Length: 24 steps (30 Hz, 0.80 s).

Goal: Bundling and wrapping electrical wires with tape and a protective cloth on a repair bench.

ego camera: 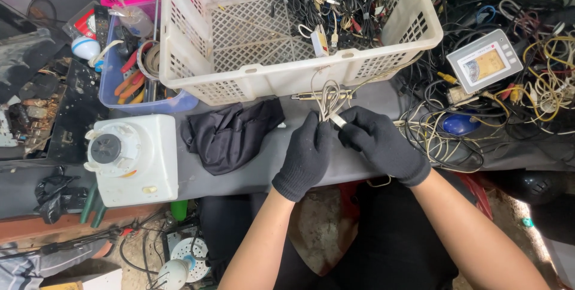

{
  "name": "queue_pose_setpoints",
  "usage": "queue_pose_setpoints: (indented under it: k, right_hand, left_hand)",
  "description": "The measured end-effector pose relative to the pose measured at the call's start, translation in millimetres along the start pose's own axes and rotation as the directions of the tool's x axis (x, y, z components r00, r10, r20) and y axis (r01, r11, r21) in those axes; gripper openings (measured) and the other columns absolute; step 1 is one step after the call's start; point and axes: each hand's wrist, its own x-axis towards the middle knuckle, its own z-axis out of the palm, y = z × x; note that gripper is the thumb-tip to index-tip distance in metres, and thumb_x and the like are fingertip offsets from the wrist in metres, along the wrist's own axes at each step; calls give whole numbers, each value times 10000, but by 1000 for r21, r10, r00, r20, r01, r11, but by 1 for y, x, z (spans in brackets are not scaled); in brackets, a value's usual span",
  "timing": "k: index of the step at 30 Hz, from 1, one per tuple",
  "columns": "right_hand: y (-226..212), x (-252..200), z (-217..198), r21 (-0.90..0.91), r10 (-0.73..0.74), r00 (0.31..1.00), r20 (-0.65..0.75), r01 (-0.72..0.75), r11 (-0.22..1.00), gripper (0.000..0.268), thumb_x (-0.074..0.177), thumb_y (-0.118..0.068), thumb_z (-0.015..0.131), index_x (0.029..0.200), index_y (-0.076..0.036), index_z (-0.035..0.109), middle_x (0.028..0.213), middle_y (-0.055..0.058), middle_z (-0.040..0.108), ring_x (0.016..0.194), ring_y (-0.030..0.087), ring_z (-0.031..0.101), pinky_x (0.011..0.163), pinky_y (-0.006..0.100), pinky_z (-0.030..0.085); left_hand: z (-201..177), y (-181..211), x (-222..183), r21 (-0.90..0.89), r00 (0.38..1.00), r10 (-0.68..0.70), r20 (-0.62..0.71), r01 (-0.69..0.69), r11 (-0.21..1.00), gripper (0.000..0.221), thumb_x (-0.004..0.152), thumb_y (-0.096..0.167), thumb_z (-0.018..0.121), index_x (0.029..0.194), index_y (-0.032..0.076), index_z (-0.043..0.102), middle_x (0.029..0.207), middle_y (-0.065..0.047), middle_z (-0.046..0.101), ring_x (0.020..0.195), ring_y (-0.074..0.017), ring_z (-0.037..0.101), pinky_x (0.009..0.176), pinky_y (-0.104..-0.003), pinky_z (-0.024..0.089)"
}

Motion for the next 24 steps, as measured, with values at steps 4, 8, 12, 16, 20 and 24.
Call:
queue_pose_setpoints:
  k: [4, 8, 12, 16, 20, 24]
  right_hand:
    - [0, 2, -8, -11, 42, 999, -13, -42, 999, 144, 928, -214, 613, 924, -100, 701, 625, 46, 587, 686, 130, 536, 668, 320, 505]
    - [-17, 2, -10, -82, 84, 993, -83, -91, 992, 138, 948, -220, 638, 921, -119, 727, 591, 118, 618, 644, 121, 533, 629, 327, 495]
    - [-27, -2, -10, -176, -8, 991, -131, -16, 984, 137, 939, -246, 656, 937, -141, 744, 651, 164, 657, 684, 151, 624, 638, 344, 523]
    - [-19, -4, -2, -271, -132, 983, -123, 95, 958, 151, 947, -217, 641, 983, -97, 726, 726, 251, 658, 782, 442, 683, 627, 433, 541]
    - [-21, -5, 4, -359, -273, 954, -123, 214, 909, 173, 961, -187, 636, 1001, -33, 704, 776, 286, 655, 813, 490, 657, 649, 496, 553]
    - [-17, -5, 4, -423, -375, 920, -114, 297, 856, 120, 943, -146, 654, 978, -49, 714, 759, 253, 651, 798, 473, 637, 615, 490, 552]
  left_hand:
    - [1, 3, 1, 10, 1000, -8, 12, 8, 1000, 262, 1032, 151, 379, 827, 40, 499, 602, -223, 527, 590, -218, 583, 518, -329, 503]
    - [2, -1, 1, -6, 1000, 0, 6, 0, 1000, 268, 1044, 168, 370, 834, 57, 494, 609, -209, 516, 605, -198, 582, 515, -310, 494]
    - [2, -16, 6, 104, 998, 21, -63, -15, 994, 263, 1048, 185, 360, 819, 109, 464, 544, -89, 455, 536, -164, 546, 482, -247, 455]
    - [2, -8, 7, 239, 993, 57, -102, -31, 970, 230, 1037, 170, 386, 838, 87, 465, 542, -118, 437, 520, -247, 565, 450, -287, 447]
    - [0, 1, 4, 377, 993, 89, -74, -55, 925, 238, 1030, 136, 401, 820, 94, 505, 530, -55, 475, 488, -182, 564, 445, -237, 463]
    - [-2, 5, 3, 456, 995, 96, -34, -70, 887, 156, 994, 112, 455, 891, 45, 552, 535, -44, 499, 500, -182, 595, 438, -263, 494]
